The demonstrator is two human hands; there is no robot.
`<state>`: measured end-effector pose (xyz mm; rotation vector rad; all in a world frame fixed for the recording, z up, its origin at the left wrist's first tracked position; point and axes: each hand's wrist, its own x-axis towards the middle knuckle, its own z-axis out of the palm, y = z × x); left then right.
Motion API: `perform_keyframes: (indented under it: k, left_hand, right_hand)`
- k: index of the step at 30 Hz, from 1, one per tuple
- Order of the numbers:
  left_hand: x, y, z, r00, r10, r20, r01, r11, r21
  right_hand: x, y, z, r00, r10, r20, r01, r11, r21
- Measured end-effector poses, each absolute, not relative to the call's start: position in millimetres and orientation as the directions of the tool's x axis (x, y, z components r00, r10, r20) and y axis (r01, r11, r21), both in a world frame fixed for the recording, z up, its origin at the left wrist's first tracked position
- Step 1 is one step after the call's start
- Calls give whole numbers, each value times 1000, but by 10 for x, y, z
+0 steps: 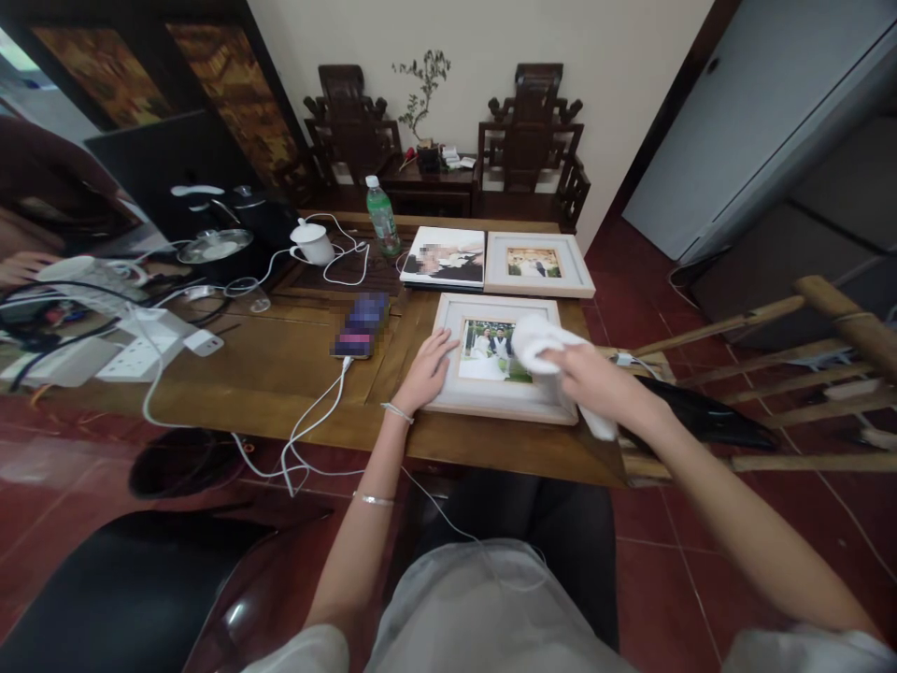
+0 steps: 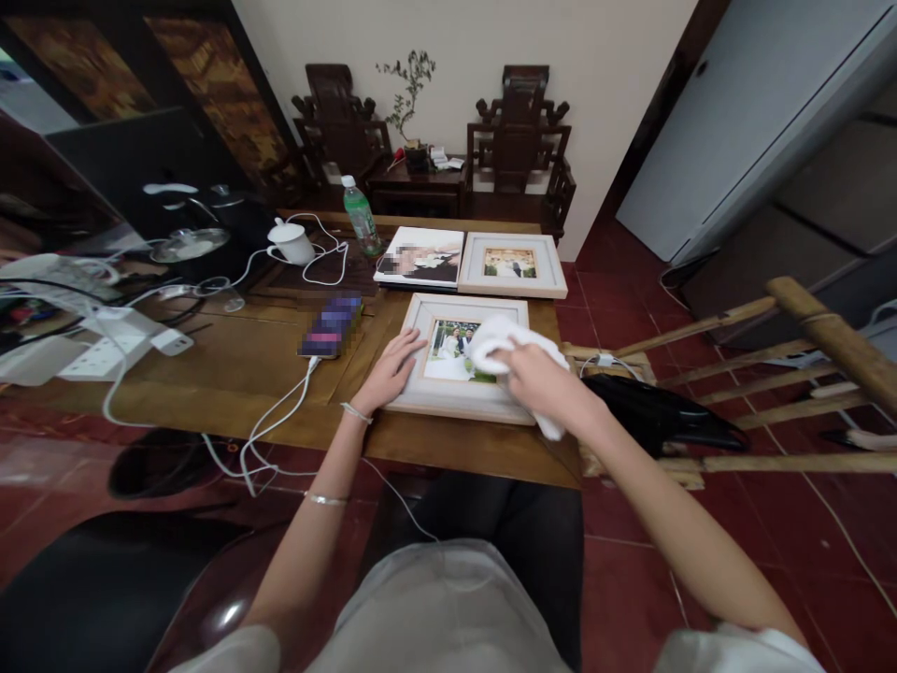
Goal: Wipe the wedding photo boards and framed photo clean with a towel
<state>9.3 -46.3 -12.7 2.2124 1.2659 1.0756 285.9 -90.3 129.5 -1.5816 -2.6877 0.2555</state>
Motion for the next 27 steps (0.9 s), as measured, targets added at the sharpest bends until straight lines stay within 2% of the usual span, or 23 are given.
perform_keyframes:
  k: [2,4,6,8,12,16,22,24,27]
  left_hand:
    - [93,-462,-134,297,848,439,559,-527,640]
    - [93,-461,-136,291,849,442,553,-526,646]
    - [93,-462,-134,294,849,439,553,-526,647]
    - [92,-464,-133,300,847,438,562,-528,637]
    - [91,-463,-135,307,840,448,571,-539,619]
    - [93,-463,-129,307,842,444,581,-535,613]
    - [94,-475,-105,324,847,421,602,-528,599]
    - [88,-476,-103,327,846,421,602,-530,597]
    - [75,-475,-102,341,840,421,598,-540,592]
  right_hand:
    - [2901,-606,1221,-414,901,128,907,421,-27]
    - [2907,-353,1070,-418,877,237,908,399,127]
    - [2862,-191,880,-478,852,213,871,429,240]
    - [2774,-138,700,-497,857,135,848,447,286]
    - [2571,-301,528,-440,897,56,863,404,303]
    - [2459,-711,630,-388,919,-72,873,391,291]
    - [2468,-1349,906,-491,844,-215,839,525,144]
    - [2474,-1394,913,-504,832,-231,838,536,102]
    - [2472,-1247,821,-492,851,-182,855,512,87]
